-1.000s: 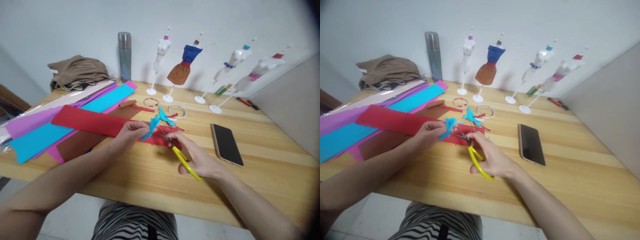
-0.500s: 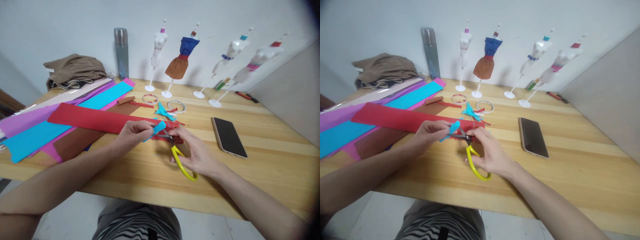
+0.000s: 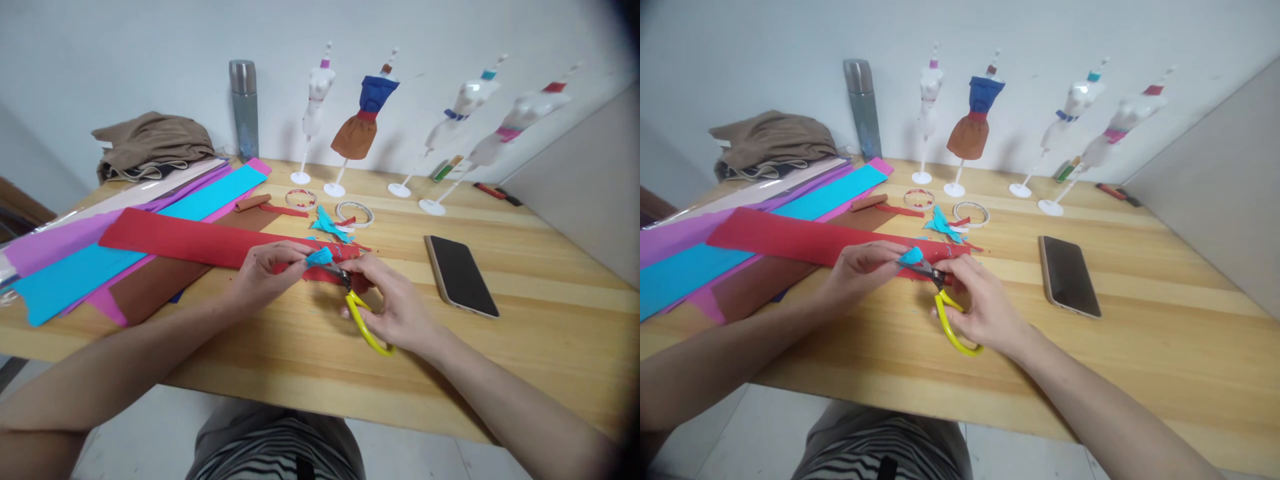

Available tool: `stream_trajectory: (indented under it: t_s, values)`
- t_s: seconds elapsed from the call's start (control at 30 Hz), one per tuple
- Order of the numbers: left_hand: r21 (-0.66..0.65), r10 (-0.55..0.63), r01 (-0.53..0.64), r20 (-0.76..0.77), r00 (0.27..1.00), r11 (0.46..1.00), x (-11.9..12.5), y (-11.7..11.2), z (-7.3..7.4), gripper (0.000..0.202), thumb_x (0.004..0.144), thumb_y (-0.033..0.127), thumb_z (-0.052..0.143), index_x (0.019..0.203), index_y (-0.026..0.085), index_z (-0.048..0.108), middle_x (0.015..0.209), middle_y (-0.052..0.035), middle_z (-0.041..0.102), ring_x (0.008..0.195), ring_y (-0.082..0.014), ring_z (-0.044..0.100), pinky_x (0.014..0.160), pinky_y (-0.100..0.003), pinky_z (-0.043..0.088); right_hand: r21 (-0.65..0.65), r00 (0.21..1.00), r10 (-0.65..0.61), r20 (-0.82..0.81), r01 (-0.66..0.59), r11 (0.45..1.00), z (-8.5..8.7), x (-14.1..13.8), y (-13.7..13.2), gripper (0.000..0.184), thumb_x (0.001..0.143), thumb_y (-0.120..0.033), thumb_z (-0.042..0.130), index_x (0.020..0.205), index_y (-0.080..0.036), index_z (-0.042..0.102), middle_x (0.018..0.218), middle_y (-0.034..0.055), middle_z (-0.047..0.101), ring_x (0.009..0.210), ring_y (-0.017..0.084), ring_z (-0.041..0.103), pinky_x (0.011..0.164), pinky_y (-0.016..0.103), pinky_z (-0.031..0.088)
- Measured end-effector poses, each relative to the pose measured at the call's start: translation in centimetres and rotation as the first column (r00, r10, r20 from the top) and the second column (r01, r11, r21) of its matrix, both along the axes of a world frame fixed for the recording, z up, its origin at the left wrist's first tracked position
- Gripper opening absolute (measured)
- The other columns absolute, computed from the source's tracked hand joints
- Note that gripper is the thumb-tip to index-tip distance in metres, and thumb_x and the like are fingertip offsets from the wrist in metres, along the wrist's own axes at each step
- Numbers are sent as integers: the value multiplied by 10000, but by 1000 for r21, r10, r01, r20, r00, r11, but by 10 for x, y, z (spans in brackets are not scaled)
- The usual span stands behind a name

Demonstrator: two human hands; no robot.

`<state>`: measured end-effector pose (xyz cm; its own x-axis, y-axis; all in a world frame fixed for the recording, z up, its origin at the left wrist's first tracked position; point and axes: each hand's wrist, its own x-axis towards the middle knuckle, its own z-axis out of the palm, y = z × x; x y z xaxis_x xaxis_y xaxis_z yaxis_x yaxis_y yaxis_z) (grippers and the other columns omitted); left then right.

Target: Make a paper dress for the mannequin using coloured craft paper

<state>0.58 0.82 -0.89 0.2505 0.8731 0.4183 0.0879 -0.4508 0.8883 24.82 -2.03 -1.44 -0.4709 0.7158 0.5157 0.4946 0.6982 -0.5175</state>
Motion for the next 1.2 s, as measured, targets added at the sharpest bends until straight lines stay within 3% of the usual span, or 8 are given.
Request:
stream_trajectory:
  t_s: [0.33,0.6,0.97,1.2]
  values:
    - [59,70,-67,-52,996,996,1,-4,1,109,826,213,708,763,213,797,1015,-77,829,937,-218,781,922,-327,612,-77,999,-46,29,48,996,3,1,-2,378,886,-428,729,1209,-263,619,949,75,681,758,217,625,625,363,520]
    - [123,58,-50,-55,997,991,1,-3,-2,126,843,180,694,756,196,784,1008,-97,830,911,-211,789,892,-311,625,-19,1000,-8,26,8,1000,2,3,-2,386,890,-360,745,1235,-259,604,936,69,689,783,222,649,649,365,532]
    - [61,23,-20,-43,999,998,1,-3,0,136,837,194,690,741,211,784,980,-71,829,913,-211,783,869,-309,624,45,1000,-4,28,3,999,0,6,0,340,907,-408,732,1189,-237,646,798,32,644,672,192,613,605,346,533]
    - [47,1,1,-34,999,999,2,-3,2,150,833,200,682,726,208,787,959,-67,828,883,-206,777,814,-294,622,-64,995,-51,83,56,996,3,9,-1,380,904,-504,710,1191,-254,694,793,51,668,668,206,620,630,368,547]
